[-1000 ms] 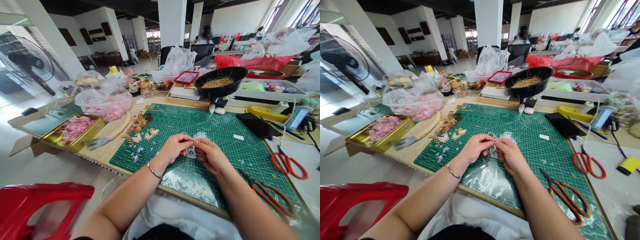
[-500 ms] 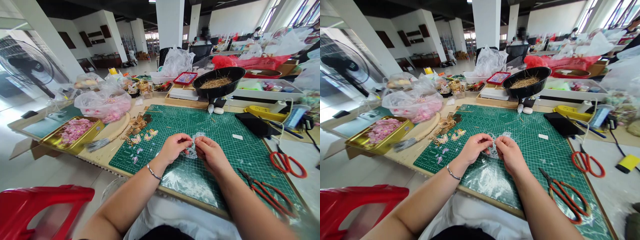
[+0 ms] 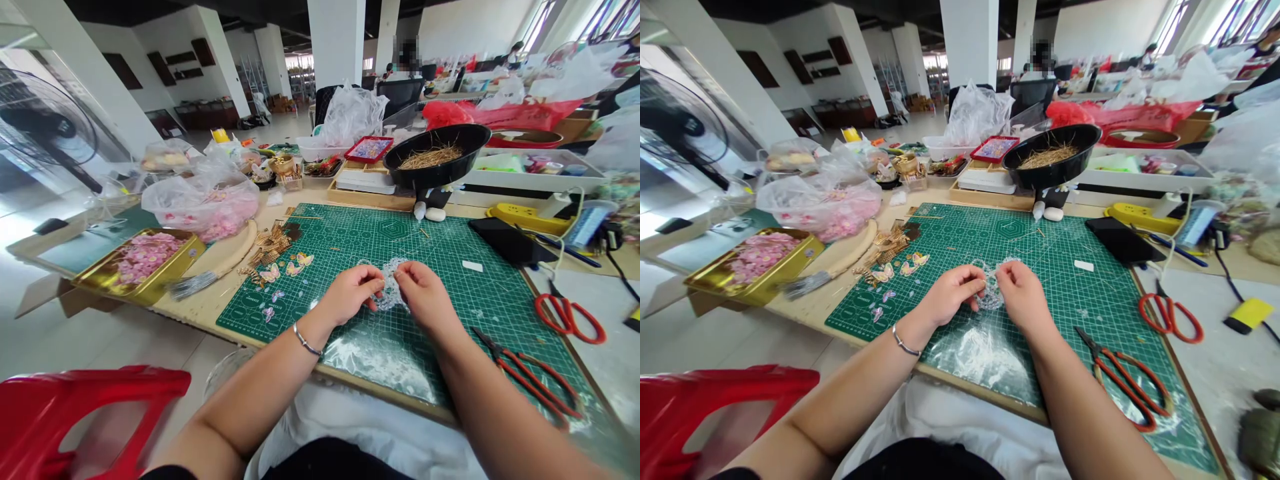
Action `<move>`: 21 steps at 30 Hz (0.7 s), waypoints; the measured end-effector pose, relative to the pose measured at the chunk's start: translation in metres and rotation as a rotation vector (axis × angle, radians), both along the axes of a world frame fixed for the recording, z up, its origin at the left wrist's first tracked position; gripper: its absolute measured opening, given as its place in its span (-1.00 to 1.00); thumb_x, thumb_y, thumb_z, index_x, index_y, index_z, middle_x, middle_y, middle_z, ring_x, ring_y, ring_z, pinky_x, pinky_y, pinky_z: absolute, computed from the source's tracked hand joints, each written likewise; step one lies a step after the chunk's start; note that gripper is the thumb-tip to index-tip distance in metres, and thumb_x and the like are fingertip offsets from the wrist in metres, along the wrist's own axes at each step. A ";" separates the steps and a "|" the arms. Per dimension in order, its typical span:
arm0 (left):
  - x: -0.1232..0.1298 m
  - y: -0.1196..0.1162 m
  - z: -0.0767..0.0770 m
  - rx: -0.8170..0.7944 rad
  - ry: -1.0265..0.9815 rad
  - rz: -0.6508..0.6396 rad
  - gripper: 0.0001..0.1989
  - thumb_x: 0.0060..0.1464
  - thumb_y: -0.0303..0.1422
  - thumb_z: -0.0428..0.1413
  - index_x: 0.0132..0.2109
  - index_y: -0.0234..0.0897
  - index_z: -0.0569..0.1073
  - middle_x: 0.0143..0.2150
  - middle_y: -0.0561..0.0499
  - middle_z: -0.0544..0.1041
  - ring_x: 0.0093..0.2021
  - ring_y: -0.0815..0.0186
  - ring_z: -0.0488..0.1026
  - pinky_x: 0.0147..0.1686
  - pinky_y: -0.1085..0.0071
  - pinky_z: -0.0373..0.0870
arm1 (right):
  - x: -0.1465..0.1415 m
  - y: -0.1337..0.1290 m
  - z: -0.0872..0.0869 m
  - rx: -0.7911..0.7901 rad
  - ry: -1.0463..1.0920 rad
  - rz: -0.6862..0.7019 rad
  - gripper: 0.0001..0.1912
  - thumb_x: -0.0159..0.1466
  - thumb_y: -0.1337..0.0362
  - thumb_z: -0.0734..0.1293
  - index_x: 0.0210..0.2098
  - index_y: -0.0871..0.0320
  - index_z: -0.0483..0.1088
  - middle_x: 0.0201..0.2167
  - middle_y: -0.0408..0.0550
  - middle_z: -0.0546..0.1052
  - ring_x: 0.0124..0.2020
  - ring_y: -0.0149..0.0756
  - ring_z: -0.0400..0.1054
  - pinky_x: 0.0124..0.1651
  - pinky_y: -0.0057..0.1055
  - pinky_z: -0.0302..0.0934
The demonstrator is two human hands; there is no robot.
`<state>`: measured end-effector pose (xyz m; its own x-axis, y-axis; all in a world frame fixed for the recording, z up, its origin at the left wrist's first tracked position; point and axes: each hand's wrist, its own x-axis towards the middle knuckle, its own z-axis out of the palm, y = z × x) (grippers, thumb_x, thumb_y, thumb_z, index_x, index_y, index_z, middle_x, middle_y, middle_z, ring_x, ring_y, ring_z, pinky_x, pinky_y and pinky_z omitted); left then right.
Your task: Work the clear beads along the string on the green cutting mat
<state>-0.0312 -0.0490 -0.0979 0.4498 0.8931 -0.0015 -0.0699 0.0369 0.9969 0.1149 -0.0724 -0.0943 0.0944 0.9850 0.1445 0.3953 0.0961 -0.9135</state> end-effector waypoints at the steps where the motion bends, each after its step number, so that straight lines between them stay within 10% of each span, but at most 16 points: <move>1: 0.000 0.001 -0.001 -0.007 -0.020 -0.004 -0.79 0.00 -0.27 0.13 -0.28 -0.35 0.38 -0.42 0.08 0.35 -0.52 0.48 0.33 -0.59 0.55 0.34 | 0.001 0.001 -0.001 -0.001 0.027 0.017 -0.79 0.15 0.12 0.21 -0.49 0.12 0.23 -0.63 -0.22 0.21 -0.59 -0.40 0.07 -0.52 -0.43 -0.03; 11: -0.024 0.012 0.015 0.142 0.274 0.169 -0.89 0.00 -0.33 0.10 -0.33 -0.29 0.42 -0.45 0.06 0.42 -0.48 0.42 0.33 -0.56 0.52 0.25 | 0.015 0.010 -0.002 -0.046 -0.002 -0.163 -0.74 0.13 0.06 0.29 -0.43 0.15 0.36 -0.62 -0.21 0.27 -0.58 -0.39 0.10 -0.51 -0.42 -0.02; 16: -0.054 0.005 0.028 0.471 0.953 0.038 -0.87 -0.01 -0.39 0.07 -0.45 -0.22 0.48 -0.43 0.07 0.52 -0.42 0.33 0.38 -0.42 0.41 0.20 | 0.005 0.001 0.002 -0.172 0.040 0.190 -0.76 0.15 0.09 0.28 -0.46 0.14 0.37 -0.62 -0.22 0.27 -0.57 -0.40 0.10 -0.48 -0.43 -0.01; 21: -0.052 0.007 0.007 0.505 1.160 -0.011 -0.79 0.05 -0.41 -0.01 -0.38 -0.19 0.53 -0.33 0.03 0.57 -0.30 0.23 0.44 -0.34 0.36 0.23 | -0.006 -0.008 0.002 -0.215 -0.417 0.459 -0.84 0.16 0.29 0.23 -0.43 0.12 0.45 -0.47 -0.11 0.47 -0.45 -0.31 0.26 -0.40 -0.40 0.02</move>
